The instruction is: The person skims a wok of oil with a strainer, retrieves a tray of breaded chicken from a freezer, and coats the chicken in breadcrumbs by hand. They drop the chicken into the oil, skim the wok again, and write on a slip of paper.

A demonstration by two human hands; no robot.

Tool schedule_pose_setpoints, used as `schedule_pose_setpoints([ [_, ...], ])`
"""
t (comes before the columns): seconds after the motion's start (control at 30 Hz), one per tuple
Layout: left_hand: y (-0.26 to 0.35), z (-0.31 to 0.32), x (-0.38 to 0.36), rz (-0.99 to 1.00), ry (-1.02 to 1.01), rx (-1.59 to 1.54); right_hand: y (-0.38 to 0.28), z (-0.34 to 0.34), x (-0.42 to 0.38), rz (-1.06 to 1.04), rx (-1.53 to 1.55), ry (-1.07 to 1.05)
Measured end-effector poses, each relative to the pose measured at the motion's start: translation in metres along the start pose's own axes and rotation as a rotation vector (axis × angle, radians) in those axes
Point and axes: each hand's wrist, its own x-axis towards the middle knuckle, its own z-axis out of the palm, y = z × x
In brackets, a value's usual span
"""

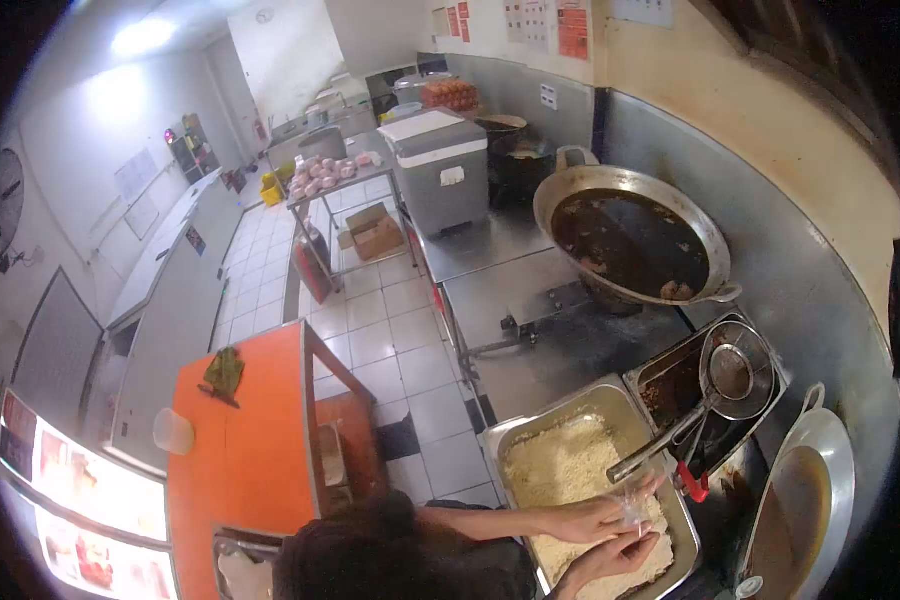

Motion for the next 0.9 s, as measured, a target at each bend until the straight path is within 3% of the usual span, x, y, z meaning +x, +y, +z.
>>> schedule_pose_setpoints([
  [0.1, -0.023, 0.008, 0.001, 0.058, -0.082, 0.043, 0.007, 0.002, 0.005, -0.107, -0.075, 0.160],
  [0.17, -0.021, 0.010, -0.001, -0.229, -0.233, -0.106, -0.011, 0.009, -0.002, -0.150, -0.061, 0.161],
  [0.2, -0.013, 0.013, 0.000, -0.040, -0.083, -0.109, -0.010, 0.007, -0.004, -0.170, -0.088, 0.186],
  [0.27, -0.014, 0.006, 0.003, 0.050, -0.236, -0.121, -0.017, 0.003, -0.009, -0.186, -0.101, 0.252],
  [0.3, 0.006, -0.002, 0.008, -0.019, -0.282, -0.235, -0.020, 0.005, -0.008, -0.176, -0.016, 0.329],
  [0.37, 0.006, -0.008, 0.014, -0.070, -0.415, -0.198, -0.012, -0.024, -0.013, -0.066, -0.162, 0.222],
  [0.4, 0.021, -0.005, 0.011, -0.216, -0.264, -0.262, -0.006, -0.030, -0.016, -0.213, -0.193, 0.198],
  [0.53, -0.003, 0.010, 0.015, -0.451, -0.467, -0.483, -0.002, -0.028, -0.010, -0.438, -0.420, 0.175],
  [0.6, -0.019, 0.036, 0.029, 0.019, -0.187, -0.232, 0.006, -0.036, -0.012, -0.493, -0.424, 0.163],
  [0.67, -0.022, 0.046, 0.031, -0.019, -0.091, -0.278, 0.027, -0.046, -0.022, -0.380, -0.441, -0.064],
  [0.7, -0.056, 0.062, 0.034, -0.018, -0.093, -0.279, 0.036, -0.051, -0.025, -0.380, -0.442, -0.062],
  [0.77, -0.139, 0.097, 0.042, -0.019, 0.052, 0.162, 0.047, -0.057, -0.028, -0.260, -0.430, -0.294],
  [0.8, -0.123, 0.100, 0.037, -0.388, 0.141, -0.648, 0.048, -0.058, -0.030, -0.258, -0.478, -0.354],
  [0.83, -0.119, 0.102, 0.035, -0.376, 0.136, -0.639, 0.050, -0.062, -0.029, -0.268, -0.470, -0.345],
  [0.9, -0.115, 0.100, 0.032, -0.701, 0.295, -0.871, 0.053, -0.070, -0.032, 0.203, -0.223, -0.581],
])
